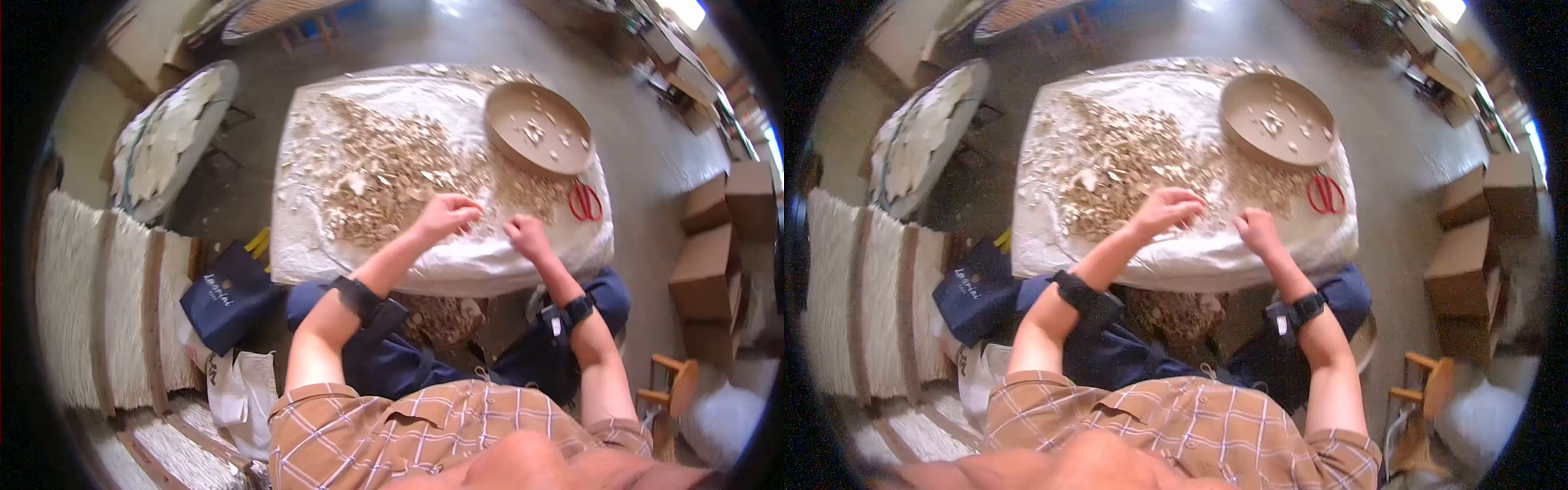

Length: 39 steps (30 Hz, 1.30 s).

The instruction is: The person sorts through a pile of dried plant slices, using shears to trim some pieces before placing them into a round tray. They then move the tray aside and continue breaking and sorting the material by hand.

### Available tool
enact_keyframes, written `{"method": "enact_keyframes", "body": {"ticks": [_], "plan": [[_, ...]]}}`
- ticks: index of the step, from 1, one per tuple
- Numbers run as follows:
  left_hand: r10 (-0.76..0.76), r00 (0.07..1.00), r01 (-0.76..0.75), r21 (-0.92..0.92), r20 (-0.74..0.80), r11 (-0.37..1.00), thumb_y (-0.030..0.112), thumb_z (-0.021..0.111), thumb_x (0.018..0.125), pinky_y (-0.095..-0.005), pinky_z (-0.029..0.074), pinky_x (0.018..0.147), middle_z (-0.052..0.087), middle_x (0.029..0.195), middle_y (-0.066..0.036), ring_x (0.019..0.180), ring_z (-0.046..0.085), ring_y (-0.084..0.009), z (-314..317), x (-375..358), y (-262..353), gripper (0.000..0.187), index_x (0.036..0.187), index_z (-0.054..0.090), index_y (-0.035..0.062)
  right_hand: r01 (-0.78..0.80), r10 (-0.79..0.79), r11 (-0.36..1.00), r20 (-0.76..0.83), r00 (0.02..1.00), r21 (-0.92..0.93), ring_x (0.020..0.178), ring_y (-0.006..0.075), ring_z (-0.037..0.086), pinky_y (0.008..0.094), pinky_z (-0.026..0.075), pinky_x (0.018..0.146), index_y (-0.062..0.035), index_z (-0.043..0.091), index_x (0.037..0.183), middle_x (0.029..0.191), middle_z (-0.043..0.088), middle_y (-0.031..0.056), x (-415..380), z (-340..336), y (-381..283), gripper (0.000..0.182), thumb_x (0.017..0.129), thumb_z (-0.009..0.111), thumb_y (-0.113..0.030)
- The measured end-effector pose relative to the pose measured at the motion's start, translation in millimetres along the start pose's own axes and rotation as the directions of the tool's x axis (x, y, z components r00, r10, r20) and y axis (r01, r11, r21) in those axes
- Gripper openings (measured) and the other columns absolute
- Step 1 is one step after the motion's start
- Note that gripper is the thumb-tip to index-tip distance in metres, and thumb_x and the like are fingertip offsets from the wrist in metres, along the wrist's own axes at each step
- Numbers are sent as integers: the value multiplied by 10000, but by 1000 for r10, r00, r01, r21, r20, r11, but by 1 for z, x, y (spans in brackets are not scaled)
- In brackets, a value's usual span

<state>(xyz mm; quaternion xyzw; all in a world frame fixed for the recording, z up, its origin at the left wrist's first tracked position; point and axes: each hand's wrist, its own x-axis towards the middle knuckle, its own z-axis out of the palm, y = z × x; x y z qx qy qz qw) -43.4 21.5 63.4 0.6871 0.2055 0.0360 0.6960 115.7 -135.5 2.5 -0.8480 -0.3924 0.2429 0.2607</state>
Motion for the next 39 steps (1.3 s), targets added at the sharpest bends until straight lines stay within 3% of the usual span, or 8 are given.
{"method": "enact_keyframes", "body": {"ticks": [1, 2, 5, 11, 19, 23, 29, 39], "plan": [[-3, 1000, 3, -41, -5, 999, 156, 583, 799, -223, 481, 577, 627, 808, -61, 647, 566, -87, 0, 0, 0, 225, 979, 610, 24, -191, 126, 894, 184, 975, 405, 629, 150, 574, 283, 484, 565, 5, 597, 844, 743, 593, 89, -4, -13, -14, 174, 779, 579, -156], [7, 1000, -7, -56, 3, 998, 158, 588, 795, -223, 478, 572, 625, 800, -57, 641, 563, -86, 1, 1, -3, 218, 964, 615, 23, -209, 106, 794, 208, 972, 571, 609, 117, 558, 253, 479, 536, 10, 600, 855, 734, 591, 69, -7, -23, -24, 179, 795, 579, -158], [2, 1000, 0, -105, 16, 994, 169, 597, 791, -223, 469, 566, 623, 789, -44, 628, 556, -80, 4, 0, -7, 213, 942, 621, 20, -186, 20, 561, 211, 977, 807, 587, 96, 547, 231, 490, 522, 21, 608, 870, 718, 591, 48, -20, -47, -63, 188, 823, 573, -157], [-1, 999, 9, -215, 39, 977, 198, 583, 815, -216, 468, 583, 626, 806, -42, 643, 556, -78, 4, -2, 6, 236, 950, 614, 8, -171, -102, 594, 285, 953, 786, 584, 79, 546, 206, 488, 540, 11, 611, 941, 724, 597, 35, -15, -51, -80, 183, 800, 597, -105], [16, 999, -6, -249, 40, 969, 190, 632, 787, -216, 466, 592, 623, 794, -46, 645, 553, -76, 1, 5, 2, 246, 939, 627, -3, 116, -312, 694, 152, 938, 711, 587, 56, 541, 194, 480, 536, 10, 604, 928, 740, 603, 27, -3, -41, -74, 148, 796, 579, -51], [-5, 1000, 8, -262, 11, 965, 157, 636, 781, -210, 465, 592, 623, 792, -51, 641, 554, -78, 3, 6, 6, 229, 936, 627, -12, 67, -276, 647, 151, 949, 760, 589, 52, 540, 194, 479, 537, 12, 598, 950, 741, 600, 29, -1, -45, -75, 162, 800, 555, -34], [-128, 990, 136, -566, 53, 814, 130, 596, 812, -215, 482, 623, 620, 809, -42, 670, 567, -91, 2, 8, -1, 171, 934, 620, 12, -15, -203, 589, 166, 965, 808, 602, 60, 544, 209, 482, 555, 15, 591, 982, 764, 595, 38, 1, -41, -77, 189, 806, 538, -29], [-155, 986, 163, -614, 65, 772, 109, 563, 828, -273, 506, 637, 597, 789, -47, 673, 559, -104, 5, 5, -4, 142, 927, 590, 10, 409, -403, 710, -145, 904, 573, 645, 86, 548, 229, 444, 551, -49, 621, 928, 789, 599, 54, -1, -27, -71, 164, 767, 591, -54]]}}
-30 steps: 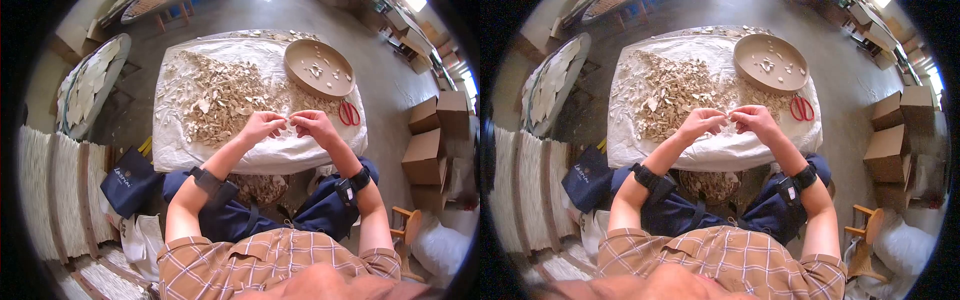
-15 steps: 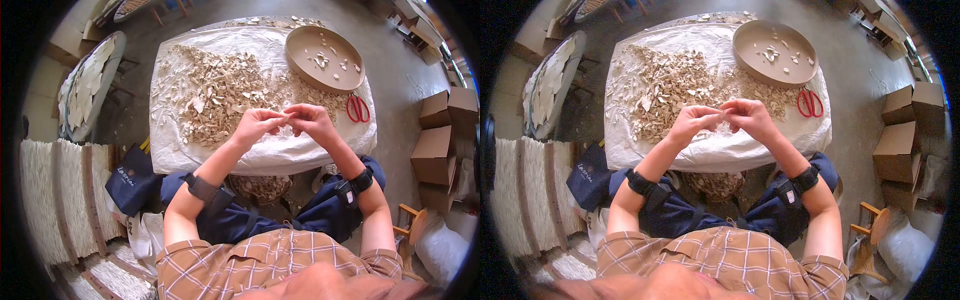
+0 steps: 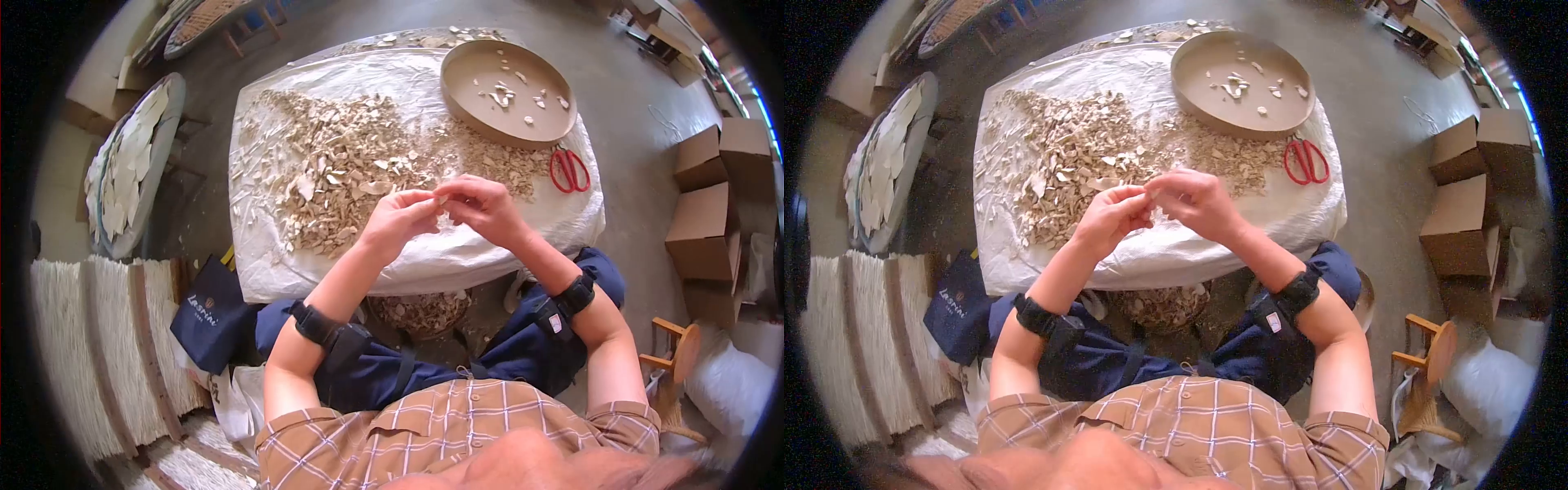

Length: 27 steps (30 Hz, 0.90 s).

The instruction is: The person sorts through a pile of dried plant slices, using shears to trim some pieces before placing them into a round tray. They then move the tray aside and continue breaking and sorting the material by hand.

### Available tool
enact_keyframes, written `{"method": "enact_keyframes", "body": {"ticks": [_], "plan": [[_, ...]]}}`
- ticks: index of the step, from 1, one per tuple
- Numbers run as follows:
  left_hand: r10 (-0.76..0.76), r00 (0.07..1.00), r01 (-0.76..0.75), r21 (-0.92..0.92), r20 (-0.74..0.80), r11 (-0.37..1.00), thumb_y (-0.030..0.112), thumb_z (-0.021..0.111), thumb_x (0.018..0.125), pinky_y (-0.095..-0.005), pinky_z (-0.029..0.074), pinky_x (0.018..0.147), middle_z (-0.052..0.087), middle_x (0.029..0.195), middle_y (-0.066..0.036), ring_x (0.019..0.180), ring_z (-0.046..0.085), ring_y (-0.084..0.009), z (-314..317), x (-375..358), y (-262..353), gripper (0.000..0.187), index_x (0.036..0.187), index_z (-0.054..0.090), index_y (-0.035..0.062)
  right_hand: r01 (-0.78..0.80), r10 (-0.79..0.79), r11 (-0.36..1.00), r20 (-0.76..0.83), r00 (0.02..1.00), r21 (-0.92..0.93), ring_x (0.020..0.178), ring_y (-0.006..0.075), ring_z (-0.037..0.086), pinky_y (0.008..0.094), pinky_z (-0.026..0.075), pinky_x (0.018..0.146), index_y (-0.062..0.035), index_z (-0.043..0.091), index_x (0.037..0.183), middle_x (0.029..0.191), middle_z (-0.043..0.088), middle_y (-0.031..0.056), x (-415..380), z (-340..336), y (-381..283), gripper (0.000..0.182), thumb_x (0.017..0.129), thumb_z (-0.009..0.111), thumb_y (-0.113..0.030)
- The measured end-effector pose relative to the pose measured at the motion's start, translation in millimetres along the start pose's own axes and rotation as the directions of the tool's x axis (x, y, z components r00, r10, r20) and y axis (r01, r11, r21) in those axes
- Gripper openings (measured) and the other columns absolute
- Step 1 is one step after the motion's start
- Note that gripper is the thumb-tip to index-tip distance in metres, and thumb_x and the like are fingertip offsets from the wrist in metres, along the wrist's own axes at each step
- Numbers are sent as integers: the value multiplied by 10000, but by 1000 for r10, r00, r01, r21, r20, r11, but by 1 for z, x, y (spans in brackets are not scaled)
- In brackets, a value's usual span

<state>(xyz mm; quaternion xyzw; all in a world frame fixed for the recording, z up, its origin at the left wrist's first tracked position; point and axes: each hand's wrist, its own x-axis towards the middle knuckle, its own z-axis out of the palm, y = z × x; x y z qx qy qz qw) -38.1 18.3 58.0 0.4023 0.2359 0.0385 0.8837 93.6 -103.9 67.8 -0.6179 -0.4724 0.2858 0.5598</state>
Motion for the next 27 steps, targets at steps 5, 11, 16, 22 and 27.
{"method": "enact_keyframes", "body": {"ticks": [5, 11, 16, 22, 27], "plan": [[60, 997, -57, 55, -45, 997, 102, 557, 831, -259, 501, 626, 597, 776, -45, 662, 562, -105, 1, -2, -2, 163, 953, 587, -2, -47, 47, 999, 38, 998, 19, 645, 82, 556, 221, 453, 552, -39, 618, 933, 781, 605, 48, -1, 0, 0, 171, 764, 598, -50], [314, 945, -263, 361, -90, 895, 120, 614, 798, -193, 457, 595, 613, 748, -29, 622, 531, -60, 10, -3, 0, 163, 885, 625, -17, -277, 277, 922, 40, 960, 271, 579, 66, 545, 203, 471, 515, 22, 613, 902, 730, 607, 47, 2, 1, -4, 175, 798, 607, -118], [404, 909, -296, 525, -103, 798, 123, 623, 793, -192, 443, 565, 615, 732, -27, 619, 532, -59, 8, 1, -5, 160, 875, 635, -13, -319, 331, 907, 3, 944, 275, 545, 59, 530, 195, 456, 478, 16, 616, 838, 682, 591, 31, 1, 3, -1, 152, 806, 602, -132], [590, 802, -361, 862, 93, 356, 111, 606, 797, -202, 428, 523, 618, 709, -26, 609, 546, -62, 8, 3, -3, 130, 844, 636, -7, -272, 275, 957, -19, 961, 103, 539, 58, 528, 198, 457, 473, 13, 609, 806, 660, 579, 25, -2, 3, 3, 127, 799, 599, -113], [568, 818, -327, 885, 90, 331, 91, 572, 806, -211, 448, 527, 604, 699, -30, 610, 553, -78, 12, 2, -2, 115, 821, 620, -13, -320, 324, 925, 15, 946, 204, 539, 65, 529, 211, 467, 485, 18, 606, 809, 657, 578, 35, -4, 2, -1, 114, 792, 598, -95]]}}
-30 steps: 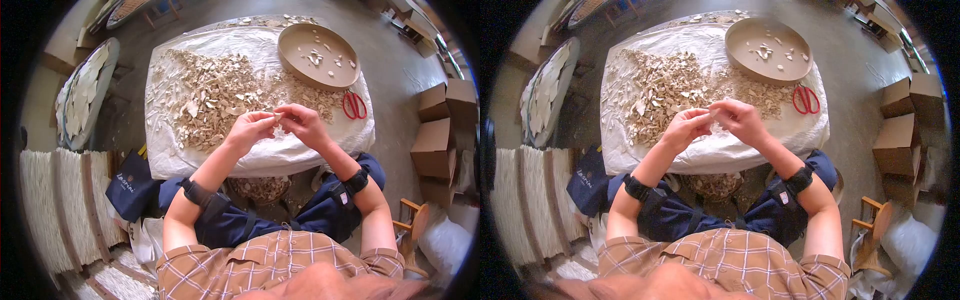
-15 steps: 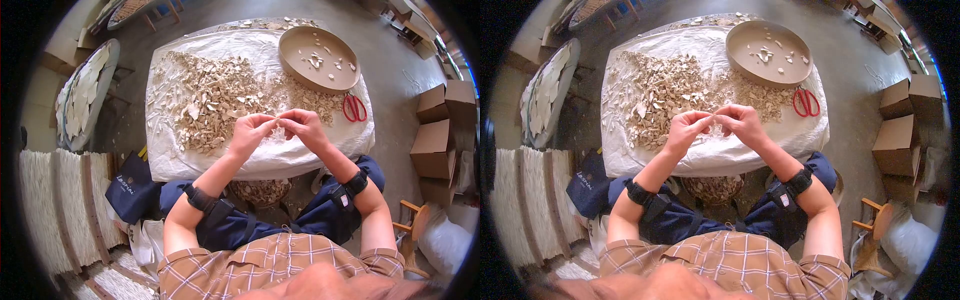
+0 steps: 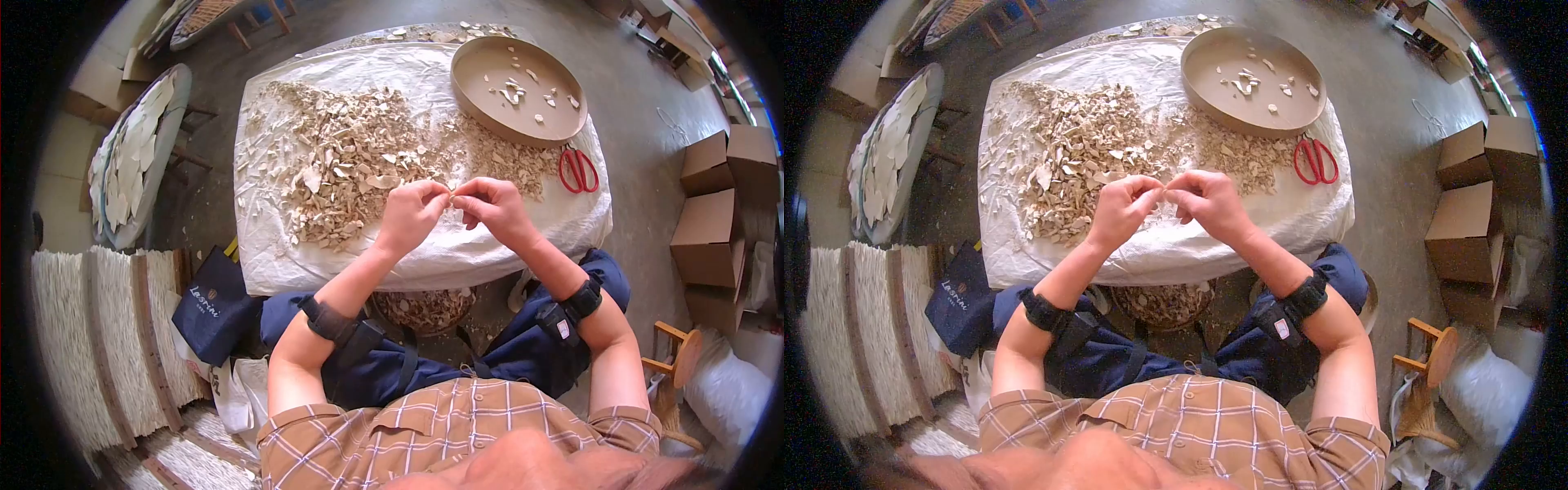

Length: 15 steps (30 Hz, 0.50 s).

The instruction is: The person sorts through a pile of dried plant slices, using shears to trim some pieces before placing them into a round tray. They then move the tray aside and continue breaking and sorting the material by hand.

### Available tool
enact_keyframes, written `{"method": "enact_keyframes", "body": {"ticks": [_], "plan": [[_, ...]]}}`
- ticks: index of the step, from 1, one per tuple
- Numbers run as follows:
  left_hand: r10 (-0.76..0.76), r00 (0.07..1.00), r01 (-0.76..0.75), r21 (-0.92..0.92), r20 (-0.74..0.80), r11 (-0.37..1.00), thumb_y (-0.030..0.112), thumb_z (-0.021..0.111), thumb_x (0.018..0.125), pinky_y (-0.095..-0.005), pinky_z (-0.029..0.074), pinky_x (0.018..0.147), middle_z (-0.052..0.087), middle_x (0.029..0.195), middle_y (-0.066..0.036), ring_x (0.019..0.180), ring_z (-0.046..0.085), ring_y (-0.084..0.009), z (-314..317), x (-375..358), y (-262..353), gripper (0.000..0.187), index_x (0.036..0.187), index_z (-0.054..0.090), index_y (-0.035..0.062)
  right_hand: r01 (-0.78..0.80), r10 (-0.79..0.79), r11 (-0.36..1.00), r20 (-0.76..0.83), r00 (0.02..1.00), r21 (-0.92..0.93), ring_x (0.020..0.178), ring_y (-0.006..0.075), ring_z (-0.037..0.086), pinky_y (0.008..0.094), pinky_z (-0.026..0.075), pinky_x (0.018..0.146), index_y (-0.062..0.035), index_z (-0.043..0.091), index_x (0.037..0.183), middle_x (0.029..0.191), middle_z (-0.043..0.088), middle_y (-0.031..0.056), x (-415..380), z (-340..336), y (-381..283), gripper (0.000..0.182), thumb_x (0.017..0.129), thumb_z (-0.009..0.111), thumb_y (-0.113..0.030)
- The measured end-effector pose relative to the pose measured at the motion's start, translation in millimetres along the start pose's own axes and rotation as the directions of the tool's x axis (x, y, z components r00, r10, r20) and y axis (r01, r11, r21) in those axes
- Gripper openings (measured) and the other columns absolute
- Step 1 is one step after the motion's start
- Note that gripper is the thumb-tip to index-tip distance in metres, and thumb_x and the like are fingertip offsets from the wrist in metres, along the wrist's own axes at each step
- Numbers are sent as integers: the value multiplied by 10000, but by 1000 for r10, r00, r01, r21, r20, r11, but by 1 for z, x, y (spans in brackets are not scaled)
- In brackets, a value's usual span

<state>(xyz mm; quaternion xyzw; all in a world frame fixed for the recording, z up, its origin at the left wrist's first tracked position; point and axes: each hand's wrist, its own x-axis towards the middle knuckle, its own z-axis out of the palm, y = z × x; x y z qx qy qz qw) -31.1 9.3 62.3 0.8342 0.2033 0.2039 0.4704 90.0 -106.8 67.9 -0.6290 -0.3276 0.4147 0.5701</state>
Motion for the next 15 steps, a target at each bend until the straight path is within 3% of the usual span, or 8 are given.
{"method": "enact_keyframes", "body": {"ticks": [1, 2, 4, 5, 11, 12, 13, 15], "plan": [[-164, 983, 182, -301, 83, 936, 98, 561, 810, -221, 465, 535, 596, 703, -35, 611, 552, -86, 0, 2, -1, 121, 828, 608, -12, -44, 43, 995, 10, 999, 92, 540, 69, 533, 216, 472, 491, 17, 604, 817, 660, 580, 41, 0, 0, -2, 115, 788, 600, -94], [-289, 934, 357, -552, 211, 753, 104, 550, 814, -231, 482, 543, 587, 706, -41, 612, 552, -93, 0, 3, -1, 126, 835, 596, -12, -43, 43, 995, 10, 999, 93, 540, 69, 533, 216, 472, 491, 17, 604, 817, 660, 580, 41, 0, 0, -5, 115, 788, 600, -94], [-333, 910, 412, -625, 246, 663, 112, 541, 818, -244, 496, 550, 583, 713, -45, 612, 552, -99, 0, 3, -2, 127, 835, 584, -7, -157, 168, 945, -12, 986, 287, 551, 86, 549, 228, 483, 503, 11, 591, 849, 691, 592, 57, -1, -1, -9, 132, 778, 605, -100], [-369, 885, 457, -689, 286, 562, 120, 532, 821, -256, 510, 557, 578, 720, -50, 613, 552, -104, 0, 4, -2, 129, 835, 572, -2, -153, 164, 947, -17, 986, 284, 551, 86, 549, 228, 483, 503, 11, 591, 849, 691, 592, 57, 0, -3, -9, 132, 778, 605, -100], [-466, 841, 491, -750, 276, 442, 120, 470, 838, -311, 518, 566, 547, 700, -43, 597, 537, -116, -2, 8, -11, 100, 839, 513, 29, -416, 429, 817, 63, 901, 399, 522, 112, 538, 257, 496, 499, -1, 552, 847, 710, 587, 76, 7, -16, 10, 141, 740, 555, -94], [-466, 840, 486, -767, 278, 419, 113, 473, 834, -291, 515, 558, 549, 701, -43, 594, 536, -114, -4, 8, -12, 93, 843, 521, 34, -439, 439, 824, 86, 894, 359, 591, 117, 552, 256, 505, 539, -2, 551, 830, 746, 589, 83, 11, -22, 13, 120, 761, 548, -101], [-470, 838, 481, -782, 278, 396, 106, 476, 830, -272, 512, 549, 552, 702, -43, 592, 535, -112, -5, 7, -13, 88, 847, 529, 38, -432, 436, 826, 75, 897, 363, 591, 117, 552, 256, 505, 539, -2, 551, 830, 746, 589, 83, 18, -31, 12, 120, 761, 548, -101], [-464, 837, 488, -780, 290, 392, 111, 493, 833, -264, 510, 553, 554, 702, -37, 589, 534, -102, -4, 8, -12, 76, 841, 530, 44, 21, 85, 797, -146, 986, 604, 699, 135, 565, 261, 505, 617, -3, 534, 882, 820, 591, 104, 36, -55, 8, 133, 815, 520, -117]]}}
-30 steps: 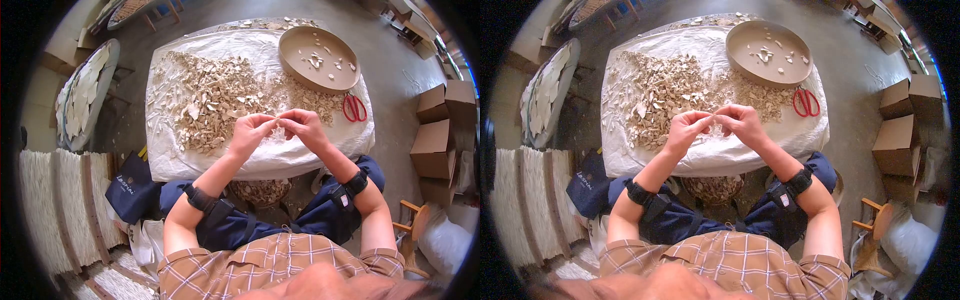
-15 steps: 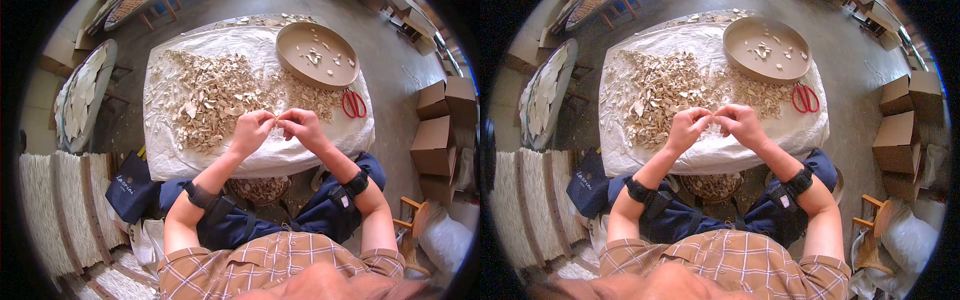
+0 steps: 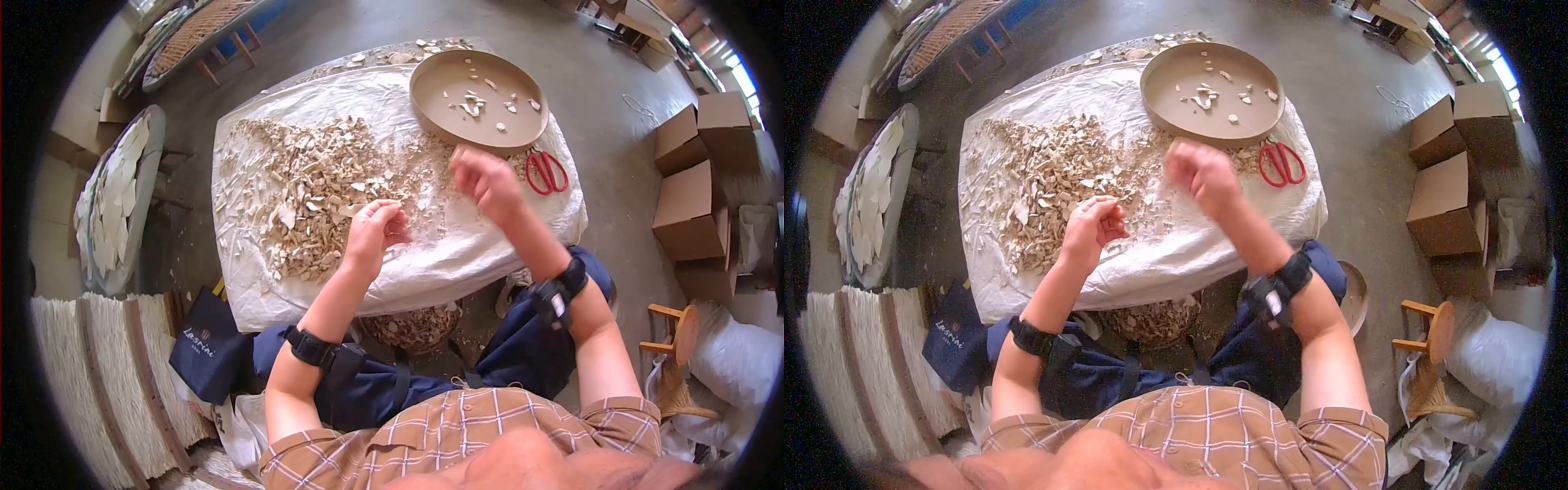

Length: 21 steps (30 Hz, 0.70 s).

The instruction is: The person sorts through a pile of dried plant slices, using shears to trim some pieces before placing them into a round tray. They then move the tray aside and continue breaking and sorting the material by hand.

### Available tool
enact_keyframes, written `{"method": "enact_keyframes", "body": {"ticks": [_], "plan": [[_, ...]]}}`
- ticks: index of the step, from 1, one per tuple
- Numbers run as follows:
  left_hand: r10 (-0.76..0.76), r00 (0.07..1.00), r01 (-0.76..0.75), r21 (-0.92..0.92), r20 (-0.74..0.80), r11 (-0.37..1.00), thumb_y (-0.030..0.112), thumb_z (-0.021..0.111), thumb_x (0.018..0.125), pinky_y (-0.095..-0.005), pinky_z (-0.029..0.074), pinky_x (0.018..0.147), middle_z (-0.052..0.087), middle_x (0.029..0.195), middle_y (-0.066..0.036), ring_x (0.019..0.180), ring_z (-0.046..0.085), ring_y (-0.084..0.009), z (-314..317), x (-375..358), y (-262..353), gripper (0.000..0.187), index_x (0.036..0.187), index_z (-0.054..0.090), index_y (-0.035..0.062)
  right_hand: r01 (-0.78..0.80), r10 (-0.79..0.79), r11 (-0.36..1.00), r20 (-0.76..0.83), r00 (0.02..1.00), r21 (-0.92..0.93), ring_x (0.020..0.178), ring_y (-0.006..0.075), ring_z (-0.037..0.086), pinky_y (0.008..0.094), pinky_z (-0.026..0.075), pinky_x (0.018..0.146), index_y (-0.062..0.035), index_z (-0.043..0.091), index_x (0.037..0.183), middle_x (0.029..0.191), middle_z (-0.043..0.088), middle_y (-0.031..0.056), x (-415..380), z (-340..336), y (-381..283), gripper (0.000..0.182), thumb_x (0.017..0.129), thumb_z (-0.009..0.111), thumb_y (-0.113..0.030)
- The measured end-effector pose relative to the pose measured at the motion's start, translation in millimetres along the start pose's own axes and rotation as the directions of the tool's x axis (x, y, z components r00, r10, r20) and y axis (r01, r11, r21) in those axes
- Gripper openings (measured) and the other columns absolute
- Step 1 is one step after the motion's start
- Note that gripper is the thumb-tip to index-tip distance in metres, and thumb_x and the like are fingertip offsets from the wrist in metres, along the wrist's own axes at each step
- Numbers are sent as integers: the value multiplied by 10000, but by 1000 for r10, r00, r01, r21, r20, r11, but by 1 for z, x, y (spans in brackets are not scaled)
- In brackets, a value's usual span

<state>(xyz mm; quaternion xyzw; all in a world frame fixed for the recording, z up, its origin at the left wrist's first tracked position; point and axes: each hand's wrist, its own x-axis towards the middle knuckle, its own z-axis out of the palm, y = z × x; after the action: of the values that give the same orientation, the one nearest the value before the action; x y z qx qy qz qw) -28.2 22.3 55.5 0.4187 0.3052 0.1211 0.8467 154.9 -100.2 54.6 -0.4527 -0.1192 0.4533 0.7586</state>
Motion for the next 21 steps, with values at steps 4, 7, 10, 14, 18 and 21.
{"method": "enact_keyframes", "body": {"ticks": [4, 7, 10, 14, 18, 21], "plan": [[-8, 1000, 7, 92, 8, 996, 111, 534, 830, -253, 505, 558, 565, 715, -35, 597, 535, -87, 0, 1, -7, 85, 869, 537, 35, 93, -6, 943, -264, 964, 320, 771, 150, 562, 264, 491, 682, -2, 505, 974, 882, 588, 119, 15, 4, -43, 180, 863, 477, -141], [24, 1000, -22, 135, -14, 991, 105, 544, 829, -241, 501, 560, 579, 726, -39, 603, 539, -80, 3, 3, -7, 93, 880, 542, 28, -65, 84, 991, -162, 983, 118, 725, 126, 566, 250, 495, 650, 4, 469, 1081, 899, 590, 109, 1, 13, -22, 254, 876, 454, -144], [20, 1000, -19, 177, -6, 984, 96, 551, 816, -250, 503, 633, 591, 870, -91, 709, 568, -114, -1, 8, -14, 210, 1001, 523, -2, -183, 186, 982, -71, 980, 41, 687, 109, 564, 245, 495, 627, -4, 469, 1097, 883, 593, 96, -5, 9, -6, 260, 870, 452, -128], [190, 962, -271, 618, 196, 738, 88, 570, 769, -308, 460, 809, 430, 1210, -143, 989, 523, -201, -7, 15, -17, 546, 1263, 349, 14, -166, 171, 983, -61, 983, 80, 590, 98, 554, 234, 490, 554, -9, 481, 1086, 806, 602, 72, -13, 10, -8, 255, 839, 475, -73], [181, 973, -227, 752, 145, 618, 105, 577, 769, -297, 452, 819, 459, 1200, -113, 977, 531, -196, -17, 17, -8, 499, 1225, 399, 11, -173, 180, 979, -57, 982, 104, 562, 95, 548, 223, 480, 523, -10, 491, 1065, 775, 603, 65, -16, 9, -5, 251, 817, 498, -46], [235, 969, -222, 673, 73, 706, 105, 581, 780, -268, 462, 764, 551, 1081, -85, 905, 553, -156, -26, 16, -2, 398, 1154, 482, 11, -212, 213, 977, -45, 976, 10, 591, 77, 537, 213, 470, 532, -29, 486, 1094, 779, 589, 25, -20, 7, -3, 277, 822, 508, -74]]}}
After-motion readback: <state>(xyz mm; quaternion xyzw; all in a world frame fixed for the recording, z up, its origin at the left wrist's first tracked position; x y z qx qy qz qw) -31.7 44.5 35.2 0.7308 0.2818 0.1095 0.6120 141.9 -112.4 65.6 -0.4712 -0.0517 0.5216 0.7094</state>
